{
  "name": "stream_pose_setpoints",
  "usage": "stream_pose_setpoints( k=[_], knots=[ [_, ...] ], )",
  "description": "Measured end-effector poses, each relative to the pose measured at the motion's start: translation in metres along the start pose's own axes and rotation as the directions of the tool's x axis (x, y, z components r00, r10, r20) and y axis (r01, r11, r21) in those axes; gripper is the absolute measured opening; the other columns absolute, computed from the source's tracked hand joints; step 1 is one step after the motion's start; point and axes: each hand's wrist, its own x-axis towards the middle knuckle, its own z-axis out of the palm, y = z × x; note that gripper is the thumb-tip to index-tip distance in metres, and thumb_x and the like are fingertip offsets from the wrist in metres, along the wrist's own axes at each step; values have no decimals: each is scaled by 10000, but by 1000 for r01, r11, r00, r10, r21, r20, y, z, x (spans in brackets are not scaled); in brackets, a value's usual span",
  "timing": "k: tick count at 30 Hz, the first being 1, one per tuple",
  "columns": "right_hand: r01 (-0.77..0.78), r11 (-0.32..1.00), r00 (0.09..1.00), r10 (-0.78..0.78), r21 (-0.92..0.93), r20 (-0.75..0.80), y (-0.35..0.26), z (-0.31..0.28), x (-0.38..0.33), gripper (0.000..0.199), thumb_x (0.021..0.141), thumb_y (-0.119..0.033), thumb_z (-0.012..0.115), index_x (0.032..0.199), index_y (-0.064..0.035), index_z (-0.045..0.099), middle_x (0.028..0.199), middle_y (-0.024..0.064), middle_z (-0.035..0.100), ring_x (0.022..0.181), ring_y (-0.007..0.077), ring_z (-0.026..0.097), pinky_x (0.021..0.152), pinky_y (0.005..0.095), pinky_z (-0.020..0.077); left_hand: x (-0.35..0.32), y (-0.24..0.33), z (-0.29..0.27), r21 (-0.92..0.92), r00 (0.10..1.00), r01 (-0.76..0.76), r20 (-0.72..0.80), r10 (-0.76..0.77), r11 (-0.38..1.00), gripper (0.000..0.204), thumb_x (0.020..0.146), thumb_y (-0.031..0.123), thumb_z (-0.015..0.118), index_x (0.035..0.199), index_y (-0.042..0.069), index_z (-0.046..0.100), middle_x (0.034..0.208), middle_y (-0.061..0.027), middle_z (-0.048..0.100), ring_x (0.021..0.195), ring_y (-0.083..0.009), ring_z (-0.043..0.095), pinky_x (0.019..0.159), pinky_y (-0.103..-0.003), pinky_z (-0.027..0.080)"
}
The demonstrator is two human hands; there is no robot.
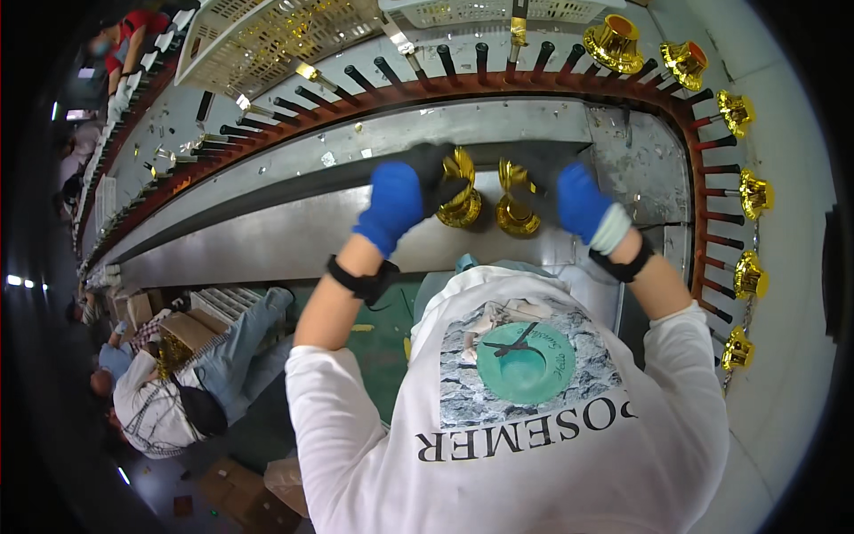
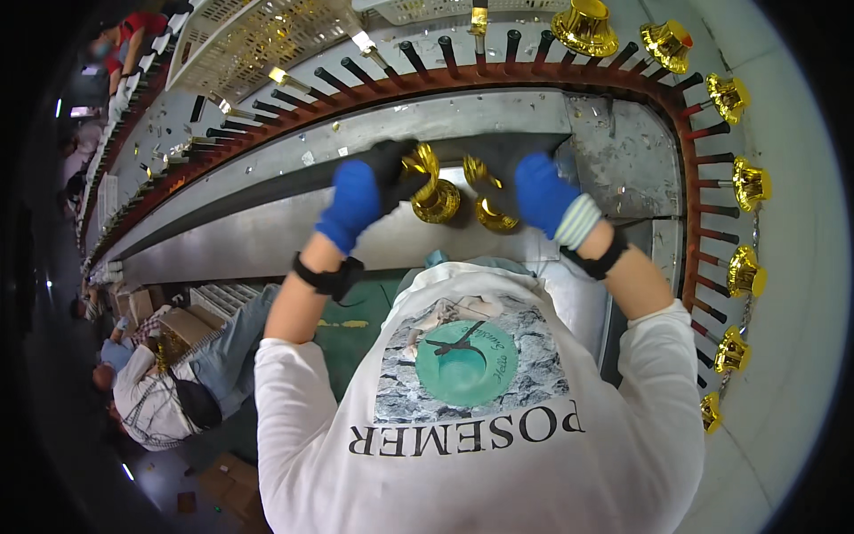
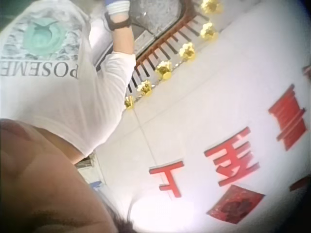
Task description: The person handles gold-colored plastic trophies on a manufacturing line, taking them from a bin and placing them onto a rotating assembly rack before moving them to a conveyor.
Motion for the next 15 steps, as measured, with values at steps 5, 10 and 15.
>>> stream_pose_setpoints(
  k=[5, 10, 15],
  knots=[
    [-54, 995, 955, 76, -83, 287, 41, 93, -34, 570, 860, -281, 791, 1376, -78, 659, 1177, 222, 716, 1062, 415, 697, 948, 488, 561, -44, -27, 113, 174, 959, 167, 200, -201, 970, 495, 842, 427, 838, 1219, 121, 742, 980, -164, 759, 831, -369, 740, 725, -483, 590],
    [-122, 981, 960, 156, -154, 234, 38, 85, -43, 653, 866, -326, 788, 1438, -65, 611, 1317, 248, 673, 1189, 436, 648, 1058, 508, 514, -35, -5, 102, 314, 933, 177, 247, -260, 933, 727, 866, 489, 825, 1442, 90, 632, 1052, -211, 742, 832, -408, 732, 711, -494, 582],
    [-158, 894, 923, -17, -420, -384, 72, -46, -20, 611, 955, -310, 760, 1439, 29, 604, 1434, 251, 634, 1237, 433, 645, 1109, 489, 492, 55, 27, 12, 123, 988, -107, -101, 120, 987, 709, 883, 533, 822, 1375, 51, 654, 1030, -238, 742, 832, -422, 733, 713, -521, 575]
  ],
)
